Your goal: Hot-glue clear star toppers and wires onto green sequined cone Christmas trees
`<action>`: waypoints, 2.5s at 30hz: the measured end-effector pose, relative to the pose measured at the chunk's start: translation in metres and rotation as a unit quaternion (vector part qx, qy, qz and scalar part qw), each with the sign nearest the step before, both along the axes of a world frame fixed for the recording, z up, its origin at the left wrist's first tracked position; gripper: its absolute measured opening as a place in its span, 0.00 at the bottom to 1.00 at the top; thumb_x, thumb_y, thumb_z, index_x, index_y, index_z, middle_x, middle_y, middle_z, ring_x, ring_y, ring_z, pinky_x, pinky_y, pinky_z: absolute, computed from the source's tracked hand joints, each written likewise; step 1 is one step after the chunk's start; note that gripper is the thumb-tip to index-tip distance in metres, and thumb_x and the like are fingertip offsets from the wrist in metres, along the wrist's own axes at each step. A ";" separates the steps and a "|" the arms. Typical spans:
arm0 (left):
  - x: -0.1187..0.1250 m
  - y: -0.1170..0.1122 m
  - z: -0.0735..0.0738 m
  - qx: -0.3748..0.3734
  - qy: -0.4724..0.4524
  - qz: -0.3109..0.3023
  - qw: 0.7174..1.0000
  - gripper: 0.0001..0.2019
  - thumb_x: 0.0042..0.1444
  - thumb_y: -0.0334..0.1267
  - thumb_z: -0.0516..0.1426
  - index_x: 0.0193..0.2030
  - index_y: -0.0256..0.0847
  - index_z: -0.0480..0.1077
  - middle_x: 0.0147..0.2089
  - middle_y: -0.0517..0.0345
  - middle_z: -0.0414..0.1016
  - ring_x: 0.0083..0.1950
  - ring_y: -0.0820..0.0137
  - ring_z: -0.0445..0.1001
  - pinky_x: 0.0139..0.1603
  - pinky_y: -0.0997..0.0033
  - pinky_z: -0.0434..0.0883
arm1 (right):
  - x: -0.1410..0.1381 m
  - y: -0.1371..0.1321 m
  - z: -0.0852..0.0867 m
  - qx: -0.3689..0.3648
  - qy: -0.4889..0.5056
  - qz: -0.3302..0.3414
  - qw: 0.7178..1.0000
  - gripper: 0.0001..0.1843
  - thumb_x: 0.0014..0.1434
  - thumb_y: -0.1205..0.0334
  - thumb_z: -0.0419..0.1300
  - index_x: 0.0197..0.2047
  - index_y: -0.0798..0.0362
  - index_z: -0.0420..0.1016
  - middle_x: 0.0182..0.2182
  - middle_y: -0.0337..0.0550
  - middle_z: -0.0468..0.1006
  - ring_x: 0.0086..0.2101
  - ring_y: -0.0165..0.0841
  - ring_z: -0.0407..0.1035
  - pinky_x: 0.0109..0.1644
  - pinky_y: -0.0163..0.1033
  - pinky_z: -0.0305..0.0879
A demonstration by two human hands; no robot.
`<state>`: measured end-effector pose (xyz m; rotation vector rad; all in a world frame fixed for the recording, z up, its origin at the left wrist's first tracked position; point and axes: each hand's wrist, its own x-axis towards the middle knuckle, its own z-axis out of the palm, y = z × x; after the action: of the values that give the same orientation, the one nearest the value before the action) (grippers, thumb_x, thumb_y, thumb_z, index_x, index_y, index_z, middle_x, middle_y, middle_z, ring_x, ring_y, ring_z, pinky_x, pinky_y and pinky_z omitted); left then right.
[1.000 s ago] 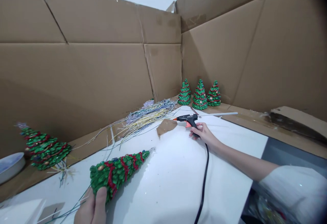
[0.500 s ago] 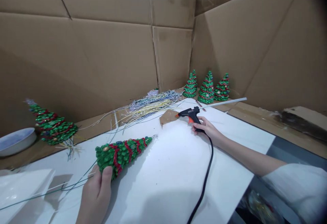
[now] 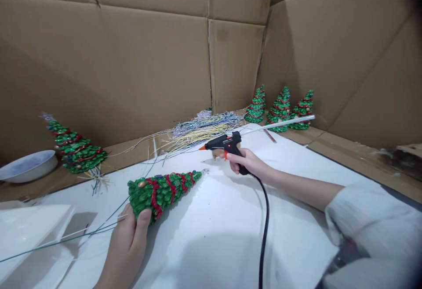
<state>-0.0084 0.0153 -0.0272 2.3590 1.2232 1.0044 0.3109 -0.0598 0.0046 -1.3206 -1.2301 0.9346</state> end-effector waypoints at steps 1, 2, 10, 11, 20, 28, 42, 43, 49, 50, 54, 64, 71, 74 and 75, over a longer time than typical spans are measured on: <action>0.000 -0.001 0.000 0.000 0.004 0.002 1.000 0.21 0.60 0.50 0.42 0.41 0.38 0.69 0.40 0.47 0.73 0.41 0.61 0.71 0.44 0.65 0.68 | -0.005 0.003 0.001 0.000 -0.013 0.008 1.000 0.20 0.56 0.45 0.54 0.32 0.56 0.67 0.15 0.33 0.63 0.18 0.26 0.59 0.26 0.34 0.54; 0.000 -0.001 0.000 0.001 0.008 0.007 1.000 0.21 0.60 0.50 0.42 0.42 0.37 0.69 0.40 0.47 0.73 0.42 0.60 0.71 0.45 0.64 0.68 | -0.009 0.003 0.001 0.005 -0.040 0.003 0.999 0.21 0.57 0.44 0.52 0.33 0.56 0.68 0.14 0.33 0.63 0.18 0.27 0.59 0.26 0.34 0.55; -0.002 -0.007 0.002 0.009 0.044 0.015 0.999 0.24 0.59 0.54 0.41 0.39 0.37 0.70 0.31 0.50 0.71 0.38 0.59 0.71 0.44 0.62 0.69 | -0.002 -0.020 -0.017 0.252 -0.452 0.067 0.853 0.13 0.57 0.56 0.50 0.38 0.53 0.72 0.25 0.44 0.72 0.27 0.32 0.65 0.34 0.38 0.58; -0.003 -0.007 0.002 0.008 0.052 0.015 0.998 0.25 0.59 0.53 0.40 0.39 0.37 0.70 0.30 0.50 0.70 0.38 0.59 0.71 0.44 0.62 0.69 | 0.000 -0.021 -0.018 0.270 -0.471 0.080 0.836 0.14 0.58 0.57 0.48 0.40 0.54 0.71 0.25 0.45 0.72 0.27 0.33 0.66 0.35 0.38 0.58; -0.003 -0.009 0.005 0.012 0.068 0.017 0.997 0.23 0.59 0.53 0.40 0.36 0.40 0.68 0.27 0.53 0.67 0.28 0.63 0.65 0.42 0.62 0.69 | 0.007 -0.015 -0.015 0.210 -0.531 0.113 0.813 0.17 0.59 0.52 0.47 0.37 0.52 0.72 0.24 0.45 0.72 0.25 0.32 0.64 0.33 0.39 0.55; -0.001 -0.012 0.006 -0.002 0.058 0.027 0.998 0.22 0.58 0.52 0.41 0.33 0.40 0.67 0.28 0.51 0.68 0.33 0.61 0.69 0.35 0.65 0.69 | -0.013 -0.014 -0.017 0.040 -0.280 -0.087 0.955 0.15 0.56 0.50 0.54 0.38 0.54 0.70 0.23 0.42 0.75 0.26 0.32 0.69 0.33 0.37 0.63; 0.002 -0.013 0.007 0.020 0.060 -0.014 0.998 0.20 0.60 0.50 0.41 0.37 0.40 0.68 0.27 0.52 0.67 0.36 0.59 0.70 0.43 0.61 0.68 | -0.068 0.038 -0.026 0.031 -0.116 -0.058 0.991 0.04 0.47 0.64 0.60 0.27 0.56 0.72 0.27 0.42 0.77 0.30 0.33 0.72 0.38 0.37 0.67; 0.002 -0.013 0.007 0.025 0.060 -0.018 0.998 0.20 0.60 0.49 0.41 0.37 0.40 0.68 0.27 0.52 0.67 0.37 0.60 0.70 0.43 0.61 0.68 | -0.069 0.039 -0.028 0.036 -0.130 -0.061 0.989 0.03 0.47 0.64 0.59 0.27 0.56 0.72 0.27 0.41 0.77 0.30 0.33 0.72 0.39 0.37 0.67; 0.002 -0.012 0.007 0.067 0.072 -0.036 0.994 0.18 0.62 0.43 0.41 0.38 0.39 0.68 0.26 0.53 0.67 0.37 0.61 0.71 0.41 0.62 0.68 | -0.068 0.041 -0.031 0.066 -0.205 -0.065 0.974 0.04 0.48 0.66 0.56 0.27 0.54 0.72 0.28 0.41 0.76 0.31 0.34 0.71 0.38 0.37 0.65; 0.001 -0.012 0.006 0.075 0.076 -0.038 0.994 0.17 0.62 0.42 0.41 0.39 0.38 0.68 0.26 0.54 0.66 0.36 0.61 0.70 0.41 0.62 0.68 | -0.068 0.041 -0.031 0.067 -0.211 -0.066 0.973 0.04 0.49 0.65 0.56 0.27 0.54 0.71 0.29 0.41 0.76 0.31 0.34 0.71 0.37 0.38 0.65; -0.001 -0.011 0.005 0.098 0.086 -0.037 0.991 0.15 0.62 0.40 0.42 0.40 0.38 0.68 0.28 0.53 0.69 0.36 0.61 0.71 0.41 0.63 0.68 | -0.066 0.042 -0.032 0.079 -0.227 -0.077 0.968 0.05 0.51 0.64 0.54 0.29 0.54 0.71 0.32 0.43 0.75 0.32 0.34 0.70 0.38 0.39 0.64; -0.004 -0.009 0.004 0.128 0.096 -0.051 0.986 0.13 0.62 0.38 0.43 0.41 0.39 0.67 0.34 0.51 0.72 0.38 0.63 0.72 0.38 0.67 0.68 | -0.062 0.044 -0.033 0.077 -0.171 -0.065 0.980 0.03 0.49 0.66 0.57 0.27 0.56 0.71 0.28 0.42 0.76 0.32 0.34 0.70 0.40 0.39 0.65; -0.002 -0.011 0.007 0.118 0.088 -0.048 0.988 0.12 0.62 0.37 0.43 0.36 0.39 0.66 0.28 0.56 0.69 0.31 0.66 0.70 0.33 0.70 0.67 | -0.061 0.045 -0.036 0.066 -0.144 -0.070 0.985 0.06 0.50 0.62 0.59 0.30 0.56 0.71 0.29 0.43 0.76 0.30 0.33 0.70 0.37 0.38 0.65; 0.003 -0.014 0.011 0.109 0.067 -0.042 0.991 0.13 0.62 0.37 0.43 0.34 0.40 0.65 0.26 0.57 0.67 0.30 0.66 0.69 0.33 0.69 0.67 | -0.056 0.042 -0.032 0.068 -0.130 -0.110 0.983 0.11 0.53 0.56 0.58 0.35 0.55 0.71 0.28 0.42 0.75 0.31 0.34 0.70 0.36 0.39 0.65; 0.004 -0.014 0.013 0.109 0.062 -0.041 0.991 0.13 0.62 0.38 0.43 0.33 0.40 0.65 0.25 0.57 0.67 0.29 0.66 0.68 0.33 0.69 0.66 | -0.054 0.040 -0.030 0.066 -0.128 -0.125 0.982 0.13 0.54 0.54 0.57 0.36 0.55 0.71 0.28 0.42 0.75 0.31 0.34 0.70 0.36 0.39 0.65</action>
<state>-0.0047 0.0011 -0.0146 2.6525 1.0968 1.0256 0.2567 -0.0201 -0.0257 -1.4798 -1.2607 0.5069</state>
